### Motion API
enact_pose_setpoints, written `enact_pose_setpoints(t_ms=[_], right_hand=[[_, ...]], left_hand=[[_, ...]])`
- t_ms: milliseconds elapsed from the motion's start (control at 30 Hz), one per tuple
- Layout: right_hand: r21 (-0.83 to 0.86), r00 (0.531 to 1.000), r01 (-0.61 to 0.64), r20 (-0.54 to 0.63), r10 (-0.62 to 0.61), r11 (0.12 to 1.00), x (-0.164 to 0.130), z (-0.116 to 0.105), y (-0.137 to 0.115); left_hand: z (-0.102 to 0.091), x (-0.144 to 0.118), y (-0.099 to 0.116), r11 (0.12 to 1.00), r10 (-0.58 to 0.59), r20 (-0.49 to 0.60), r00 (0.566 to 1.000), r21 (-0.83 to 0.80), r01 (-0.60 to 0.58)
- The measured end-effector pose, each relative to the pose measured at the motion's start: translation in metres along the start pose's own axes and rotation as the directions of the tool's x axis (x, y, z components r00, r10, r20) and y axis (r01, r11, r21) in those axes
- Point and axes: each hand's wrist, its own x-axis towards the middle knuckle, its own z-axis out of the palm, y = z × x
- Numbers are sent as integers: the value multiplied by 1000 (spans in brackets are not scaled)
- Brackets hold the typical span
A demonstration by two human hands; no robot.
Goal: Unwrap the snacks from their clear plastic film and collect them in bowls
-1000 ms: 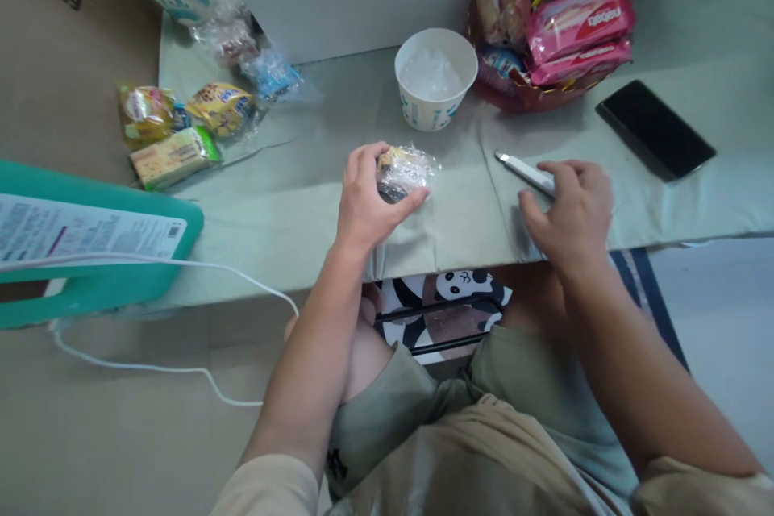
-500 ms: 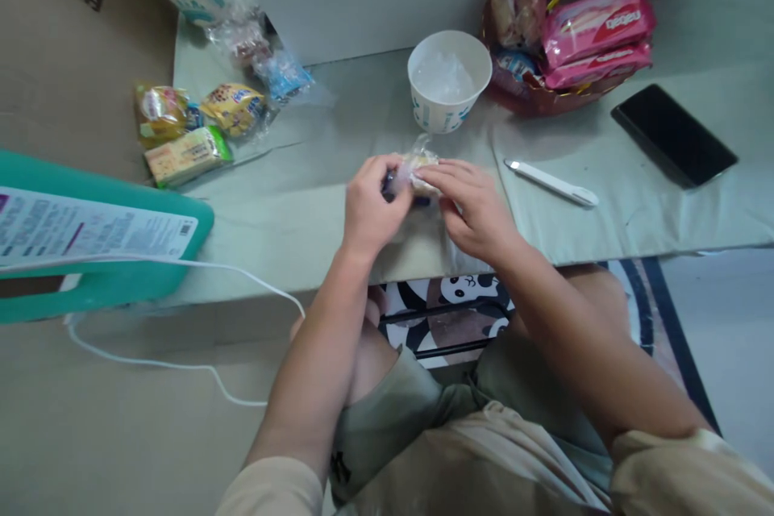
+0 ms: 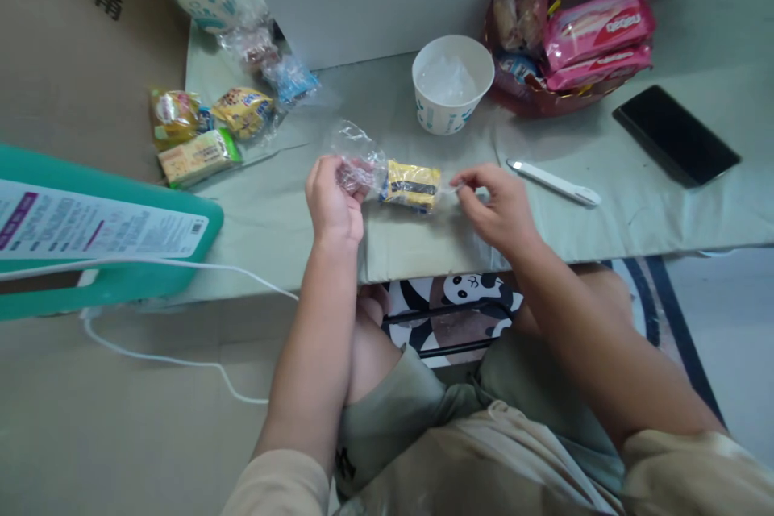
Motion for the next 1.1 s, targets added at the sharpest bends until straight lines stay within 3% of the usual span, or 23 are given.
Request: enact_pose_setpoints(t_ms=[167, 267, 333, 400, 500, 567, 733, 833, 1000, 1100], right_hand=[[-37, 951, -210, -238, 196, 977, -19, -28, 29], [-123, 934, -156, -340, 106, 980, -25, -40, 32], [-174, 969, -25, -245, -19, 984, -24, -40, 24], [-212, 992, 107, -45, -119, 971, -20, -35, 14], [-301, 978, 166, 168, -119, 939, -13, -24, 5], [-347, 980, 144, 181, -85, 927, -10, -21, 5], [-328, 994, 105, 31, -100, 939, -19, -31, -3], [-352, 988, 141, -11, -155, 925, -34, -34, -12], [-392, 921, 384, 223, -319, 836, -63, -30, -16], [-473, 885, 431, 389, -258, 768, -75, -30, -18]], left_hand=[[-7, 7, 9, 994, 99, -114, 988, 45, -95], [-11, 7, 7, 974, 203, -81, 976, 120, -192], [-11, 5, 4, 948, 266, 6, 964, 179, -263], [-10, 2, 0, 928, 256, 130, 958, 245, -281], [-8, 1, -6, 900, 159, 241, 957, 364, -241], [-7, 2, -7, 884, 146, 241, 960, 404, -236], [-4, 1, 0, 895, 176, 204, 963, 374, -243], [-3, -1, 6, 900, 157, 153, 976, 385, -205], [-5, 1, 9, 912, 206, 147, 967, 330, -245], [-7, 2, 10, 911, 184, 150, 971, 346, -226]])
